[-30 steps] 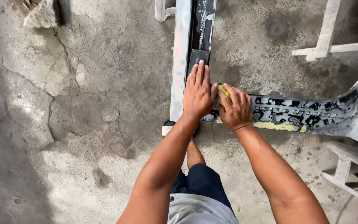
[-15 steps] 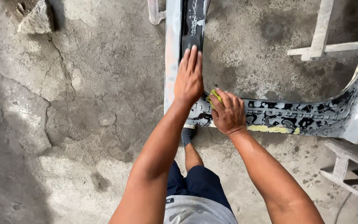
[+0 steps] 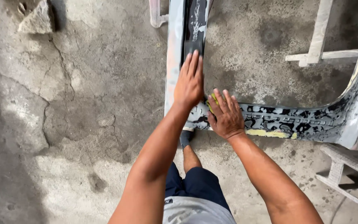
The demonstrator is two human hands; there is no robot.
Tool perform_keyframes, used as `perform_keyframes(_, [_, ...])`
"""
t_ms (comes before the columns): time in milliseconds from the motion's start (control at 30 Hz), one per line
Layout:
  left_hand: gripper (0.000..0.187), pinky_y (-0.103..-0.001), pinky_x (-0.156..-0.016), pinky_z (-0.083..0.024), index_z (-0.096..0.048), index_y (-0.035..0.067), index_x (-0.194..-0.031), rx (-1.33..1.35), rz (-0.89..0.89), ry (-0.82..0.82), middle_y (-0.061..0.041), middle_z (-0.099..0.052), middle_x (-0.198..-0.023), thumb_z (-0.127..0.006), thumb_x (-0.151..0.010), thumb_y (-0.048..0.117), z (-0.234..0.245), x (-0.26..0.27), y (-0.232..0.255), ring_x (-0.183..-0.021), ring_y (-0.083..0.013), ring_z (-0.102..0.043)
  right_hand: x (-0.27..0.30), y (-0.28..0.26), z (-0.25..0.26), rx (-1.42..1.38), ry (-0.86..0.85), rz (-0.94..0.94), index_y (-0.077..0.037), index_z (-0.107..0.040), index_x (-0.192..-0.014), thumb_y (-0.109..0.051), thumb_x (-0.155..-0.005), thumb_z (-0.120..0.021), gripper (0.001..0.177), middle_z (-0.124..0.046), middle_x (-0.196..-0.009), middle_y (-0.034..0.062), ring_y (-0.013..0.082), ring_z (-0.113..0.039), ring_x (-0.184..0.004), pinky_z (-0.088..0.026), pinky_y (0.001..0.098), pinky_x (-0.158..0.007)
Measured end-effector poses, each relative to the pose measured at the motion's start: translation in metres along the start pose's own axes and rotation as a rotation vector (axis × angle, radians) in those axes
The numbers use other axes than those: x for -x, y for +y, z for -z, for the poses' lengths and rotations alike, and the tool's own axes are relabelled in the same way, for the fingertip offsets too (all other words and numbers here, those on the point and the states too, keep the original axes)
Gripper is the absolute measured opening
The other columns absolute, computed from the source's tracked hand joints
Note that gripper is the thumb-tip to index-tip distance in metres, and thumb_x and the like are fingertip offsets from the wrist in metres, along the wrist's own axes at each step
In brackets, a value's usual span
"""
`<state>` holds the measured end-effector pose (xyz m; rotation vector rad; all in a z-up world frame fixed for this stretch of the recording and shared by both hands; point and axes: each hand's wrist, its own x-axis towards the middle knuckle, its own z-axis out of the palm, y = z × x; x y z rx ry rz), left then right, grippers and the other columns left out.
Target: The person scrubs a large, rectangular metal frame with a black sponge and a yellow cloth. They dip the sponge and cloth into a green bucket of water to rinse them before continuing to scrub the frame's edges and surface.
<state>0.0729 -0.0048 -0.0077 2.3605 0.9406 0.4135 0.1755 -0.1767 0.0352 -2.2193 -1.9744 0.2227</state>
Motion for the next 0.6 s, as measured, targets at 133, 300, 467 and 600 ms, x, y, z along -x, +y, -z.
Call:
perform_keyframes(133, [0.057, -0.045, -0.128, -0.027, -0.042, -0.005, -0.152, -0.015, 0.019, 0.033, -0.022, -0.033, -0.166, -0.051, -0.097, 0.008, 0.01, 0.024, 0.01, -0.155, -0.039, -0.031, -0.003, 0.003, -0.006, 0.009, 0.013, 0.002, -0.015, -0.056, -0.149, -0.033, -0.098, -0.061, 0.054, -0.044, -0.162, 0.0111, 0.0364, -0.04, -0.15, -0.032, 0.0541, -0.121])
perform_keyframes(300, [0.058, -0.051, -0.124, -0.026, -0.042, -0.004, -0.153, 0.09, 0.059, -0.092, -0.021, -0.032, -0.165, -0.055, -0.099, 0.015, 0.011, 0.128, 0.035, -0.154, -0.0395, -0.027, -0.002, 0.005, -0.006, 0.007, 0.02, 0.012, -0.014, -0.054, -0.151, -0.034, -0.1, -0.059, 0.055, -0.043, -0.162, 0.0128, 0.0371, -0.041, -0.148, -0.033, 0.0542, -0.121])
perform_keyframes(467, [0.062, -0.048, -0.127, -0.027, -0.04, -0.005, -0.154, 0.002, 0.031, -0.07, -0.022, -0.03, -0.166, -0.052, -0.094, 0.011, 0.009, 0.027, 0.011, -0.156, -0.0388, -0.028, -0.003, 0.005, -0.006, 0.004, 0.019, -0.001, -0.014, -0.054, -0.151, -0.034, -0.1, -0.059, 0.055, -0.044, -0.162, 0.0124, 0.0368, -0.041, -0.149, -0.033, 0.054, -0.121])
perform_keyframes(600, [0.061, -0.046, -0.128, -0.028, -0.04, -0.005, -0.155, -0.069, 0.046, -0.012, -0.02, -0.031, -0.167, -0.05, -0.096, 0.007, 0.001, -0.011, 0.003, -0.156, -0.0379, -0.029, -0.002, 0.002, -0.004, 0.003, 0.013, 0.001, -0.014, -0.054, -0.149, -0.032, -0.099, -0.06, 0.054, -0.045, -0.161, 0.0125, 0.0373, -0.042, -0.148, -0.034, 0.0539, -0.121])
